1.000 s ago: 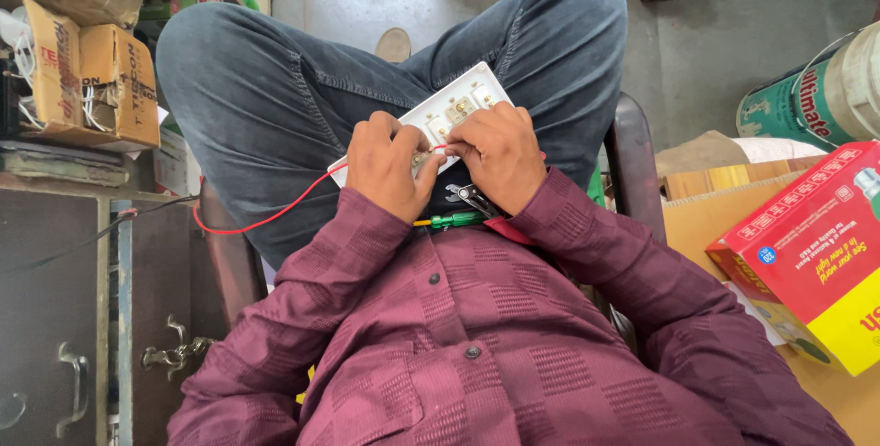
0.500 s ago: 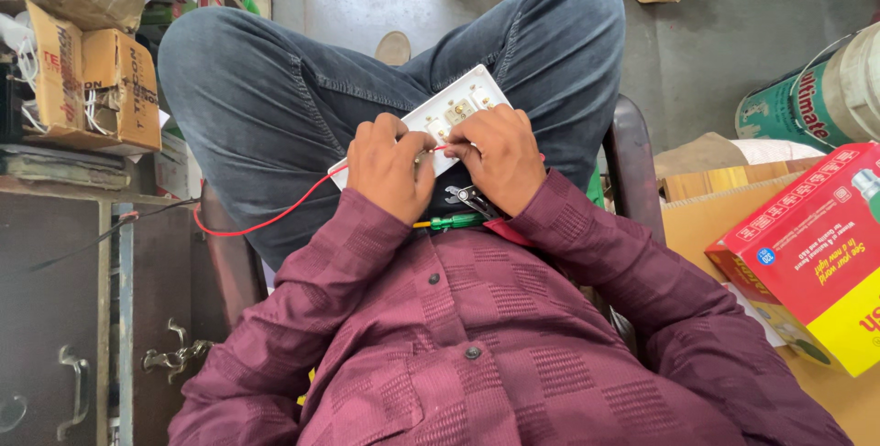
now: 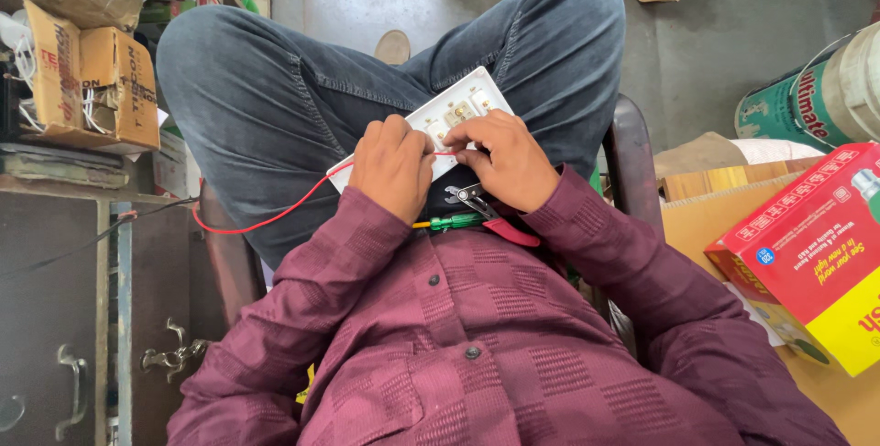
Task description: The person sits cross-legged on a chair and wires a white switchboard. They use pliers to strip red wires and a screwdriver to secure the wires into the terminals of the switches.
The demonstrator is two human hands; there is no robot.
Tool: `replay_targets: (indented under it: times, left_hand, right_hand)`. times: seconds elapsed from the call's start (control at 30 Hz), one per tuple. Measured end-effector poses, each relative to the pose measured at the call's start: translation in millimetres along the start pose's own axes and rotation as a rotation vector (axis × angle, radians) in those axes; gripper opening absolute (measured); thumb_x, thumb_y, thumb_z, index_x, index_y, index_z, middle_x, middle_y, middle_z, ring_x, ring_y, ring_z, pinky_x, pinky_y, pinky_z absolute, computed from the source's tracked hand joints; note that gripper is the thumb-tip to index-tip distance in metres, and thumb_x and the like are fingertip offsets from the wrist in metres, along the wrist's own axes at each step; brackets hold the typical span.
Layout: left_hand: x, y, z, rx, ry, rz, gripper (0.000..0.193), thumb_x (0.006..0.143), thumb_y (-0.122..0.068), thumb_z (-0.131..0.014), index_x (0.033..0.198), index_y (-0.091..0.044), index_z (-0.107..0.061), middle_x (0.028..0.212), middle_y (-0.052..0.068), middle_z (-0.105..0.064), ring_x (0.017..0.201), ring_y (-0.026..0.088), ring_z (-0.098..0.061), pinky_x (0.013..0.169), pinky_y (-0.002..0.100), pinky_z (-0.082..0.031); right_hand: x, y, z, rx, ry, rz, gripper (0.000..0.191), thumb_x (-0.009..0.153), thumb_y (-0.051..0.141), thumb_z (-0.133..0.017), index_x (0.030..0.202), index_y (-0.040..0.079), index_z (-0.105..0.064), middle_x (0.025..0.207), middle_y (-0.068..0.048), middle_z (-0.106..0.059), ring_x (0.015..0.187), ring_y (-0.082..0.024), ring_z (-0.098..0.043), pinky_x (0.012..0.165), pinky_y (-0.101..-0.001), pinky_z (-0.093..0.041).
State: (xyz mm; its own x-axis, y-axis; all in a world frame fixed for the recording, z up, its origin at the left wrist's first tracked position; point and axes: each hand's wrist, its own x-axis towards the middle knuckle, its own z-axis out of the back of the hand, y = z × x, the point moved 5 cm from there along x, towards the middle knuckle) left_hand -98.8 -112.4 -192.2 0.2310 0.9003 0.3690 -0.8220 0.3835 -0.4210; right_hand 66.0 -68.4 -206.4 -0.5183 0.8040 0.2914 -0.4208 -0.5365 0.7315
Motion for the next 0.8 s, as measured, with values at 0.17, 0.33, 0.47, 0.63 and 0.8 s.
replay_targets:
  times: [0.17, 0.33, 0.47, 0.63, 0.8]
  left_hand:
    - [-4.6, -1.8, 10.9, -0.12, 0.016, -0.015, 0.016, 0.085, -0.011, -0.074, 0.099, -0.006, -0.066, 0.098, 0.011, -0.055, 0.094, 0.033, -0.054, 0.081, 0.044, -0.046]
    - [0.0, -8.2, 11.4, -0.114, -0.006, -0.028, 0.018, 0.081, -0.02, -0.08, 0.092, -0.009, -0.072, 0.094, 0.011, -0.056, 0.089, 0.032, -0.054, 0.076, 0.044, -0.046]
    - [1.4, -7.0, 6.6, -0.079, 0.013, 0.015, 0.014, 0.083, -0.02, -0.08, 0.088, -0.01, -0.072, 0.093, 0.009, -0.056, 0.087, 0.031, -0.054, 0.075, 0.043, -0.046]
    - [-2.2, -3.9, 2.9, -0.071, 0.0, 0.004, 0.015, 0.082, -0.019, -0.081, 0.083, -0.01, -0.069, 0.091, 0.007, -0.058, 0.085, 0.03, -0.054, 0.075, 0.044, -0.045]
    - [-4.7, 1.2, -0.2, -0.116, 0.001, -0.018, 0.014, 0.08, -0.016, -0.081, 0.083, -0.01, -0.068, 0.089, 0.008, -0.057, 0.085, 0.031, -0.054, 0.075, 0.043, -0.045]
  right_hand:
    - [-3.6, 6.4, 3.7, 0.028, 0.048, -0.031, 0.024, 0.082, 0.003, -0.075, 0.105, 0.009, -0.071, 0.092, -0.004, -0.072, 0.088, -0.026, -0.062, 0.081, -0.0375, -0.049]
    - [-3.2, 15.4, 8.6, -0.022, 0.019, 0.078, 0.024, 0.083, 0.005, -0.075, 0.105, 0.009, -0.068, 0.095, -0.001, -0.074, 0.095, -0.027, -0.063, 0.089, -0.0399, -0.044]
    - [-2.7, 17.9, 7.1, -0.129, -0.031, 0.112, 0.024, 0.082, 0.006, -0.076, 0.104, 0.01, -0.069, 0.096, -0.002, -0.073, 0.094, -0.028, -0.062, 0.087, -0.0412, -0.044]
    - [-3.1, 23.5, 0.1, -0.165, -0.101, 0.16, 0.024, 0.084, 0.004, -0.075, 0.107, 0.008, -0.068, 0.096, -0.008, -0.068, 0.092, -0.031, -0.06, 0.085, -0.0425, -0.046]
    - [-2.3, 24.7, -2.6, -0.104, -0.122, 0.234, 0.025, 0.087, 0.002, -0.076, 0.11, 0.009, -0.07, 0.092, -0.011, -0.061, 0.091, -0.03, -0.06, 0.083, -0.04, -0.049]
